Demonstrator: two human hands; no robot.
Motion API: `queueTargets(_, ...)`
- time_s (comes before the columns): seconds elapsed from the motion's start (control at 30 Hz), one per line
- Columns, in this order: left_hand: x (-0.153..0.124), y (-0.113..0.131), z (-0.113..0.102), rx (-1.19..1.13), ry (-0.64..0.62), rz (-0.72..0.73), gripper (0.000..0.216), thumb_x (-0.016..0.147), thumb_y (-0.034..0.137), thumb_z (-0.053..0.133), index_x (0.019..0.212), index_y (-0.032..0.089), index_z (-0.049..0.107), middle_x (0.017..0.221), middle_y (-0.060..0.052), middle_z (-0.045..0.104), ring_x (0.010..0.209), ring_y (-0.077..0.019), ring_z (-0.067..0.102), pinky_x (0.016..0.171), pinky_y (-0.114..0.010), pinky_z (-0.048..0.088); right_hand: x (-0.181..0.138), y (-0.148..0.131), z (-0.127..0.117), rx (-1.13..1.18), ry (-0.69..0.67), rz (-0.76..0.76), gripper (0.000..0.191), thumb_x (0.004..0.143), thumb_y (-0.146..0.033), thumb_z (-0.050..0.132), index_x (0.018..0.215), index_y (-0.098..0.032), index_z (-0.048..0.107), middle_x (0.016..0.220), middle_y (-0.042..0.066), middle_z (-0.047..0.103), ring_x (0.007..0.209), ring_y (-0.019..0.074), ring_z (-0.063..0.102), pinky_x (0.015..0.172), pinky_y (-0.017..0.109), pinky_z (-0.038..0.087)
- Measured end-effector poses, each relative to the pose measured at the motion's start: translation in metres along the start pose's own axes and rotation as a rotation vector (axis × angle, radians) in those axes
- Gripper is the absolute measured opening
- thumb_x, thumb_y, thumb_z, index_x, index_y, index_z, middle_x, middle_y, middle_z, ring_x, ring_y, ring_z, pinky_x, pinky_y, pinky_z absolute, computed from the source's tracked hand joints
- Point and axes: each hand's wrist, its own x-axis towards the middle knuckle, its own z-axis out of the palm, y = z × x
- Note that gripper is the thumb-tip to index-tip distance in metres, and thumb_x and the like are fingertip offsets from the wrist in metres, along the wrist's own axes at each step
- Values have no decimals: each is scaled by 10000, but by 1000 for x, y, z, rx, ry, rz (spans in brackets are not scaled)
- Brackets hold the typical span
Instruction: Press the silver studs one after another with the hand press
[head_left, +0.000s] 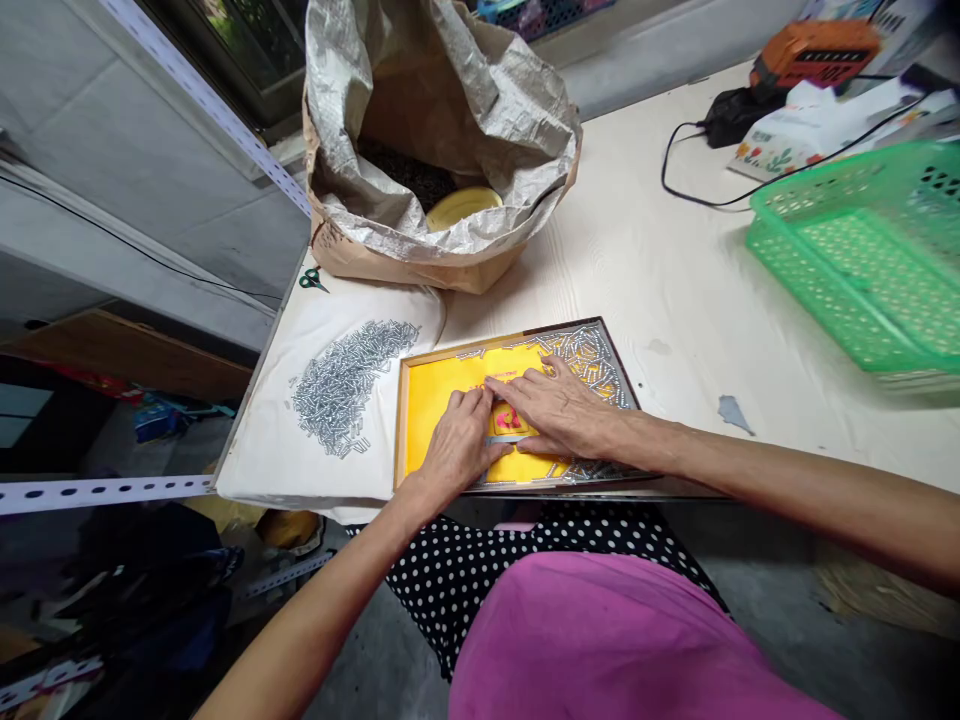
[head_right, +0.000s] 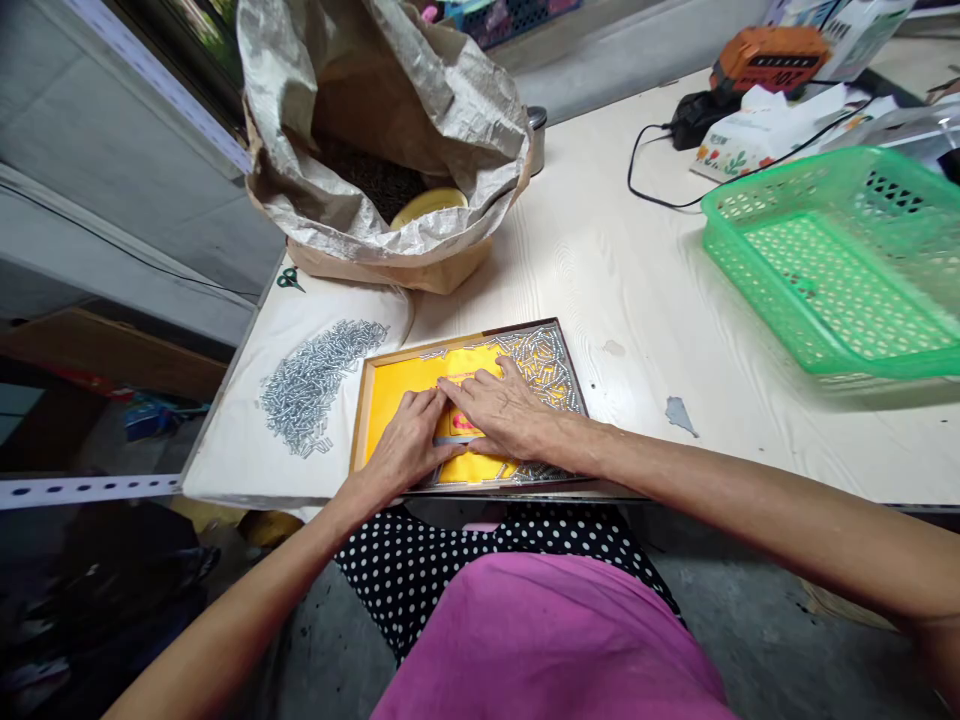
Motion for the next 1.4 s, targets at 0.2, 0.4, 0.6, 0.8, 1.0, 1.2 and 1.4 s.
queueTargets(0.2, 11, -10, -4, 59, -31, 73, 569, 855, 408, 714, 1337, 180, 517, 1185, -106, 606, 1077, -285, 517, 947, -429, 469, 4, -1, -3, -101, -34, 61, 412, 916, -404, 618, 1193, -101, 595, 1117, 160, 642, 1011, 303, 534, 870, 423, 382)
queueTargets(0.4, 6, -4, 1, -3, -28, 0, 210, 956, 337, 595, 1046, 169, 684, 951, -85, 637, 976, -255, 551, 837, -368, 488, 13, -8, 13, -52, -97, 33, 250, 986, -105, 379, 1001, -158, 623, 952, 104, 659, 888, 231, 532, 791, 356, 383)
queueTargets(0.6, 4, -9, 1, 7, -19, -31, 321, 939, 374, 625, 1173, 157, 660, 1082, -118, 672, 1044, -276, 572, 894, -403, 507, 15, -4, 10, -51, -87, 51, 189, 979, -200, 490, 1096, -136, 623, 1035, 123, 665, 964, 248, 551, 816, 368, 415)
queueTargets(0.8, -24, -6, 1, -7, 152, 75, 405, 912, 320, 667, 1301, 226, 600, 1377, -98, 592, 1205, -290, 501, 1029, -468, 469, 25, 12, -14, 3, -34, 44, 466, 944, -440, 601, 1273, -111, 589, 1193, 165, 632, 1044, 275, 527, 846, 377, 407)
queueTargets(1.0, -29, 22, 17, 11, 69, 74, 184, 984, 251, 535, 1018, 209, 711, 1023, -69, 705, 976, -236, 553, 893, -379, 511, 45, 16, -4, -125, -42, 63, 174, 965, -204, 525, 987, -169, 694, 979, 106, 649, 937, 247, 496, 744, 349, 348)
queueTargets(1.2, -42, 10, 7, -120, 256, 31, 210, 992, 285, 536, 1035, 195, 721, 1046, -79, 696, 989, -216, 579, 889, -350, 508, 35, 8, 8, -152, 145, 30, 140, 951, -156, 501, 936, -174, 639, 964, 111, 639, 912, 254, 511, 734, 347, 342)
queueTargets(1.4, -64, -82, -32, 10, 504, -505, 205, 967, 225, 543, 968, 167, 740, 964, -94, 693, 966, -258, 562, 855, -378, 479, 6, -28, 24, 46, 6, -32, 201, 972, -408, 537, 907, -222, 575, 919, 64, 661, 819, 229, 603, 720, 353, 393)
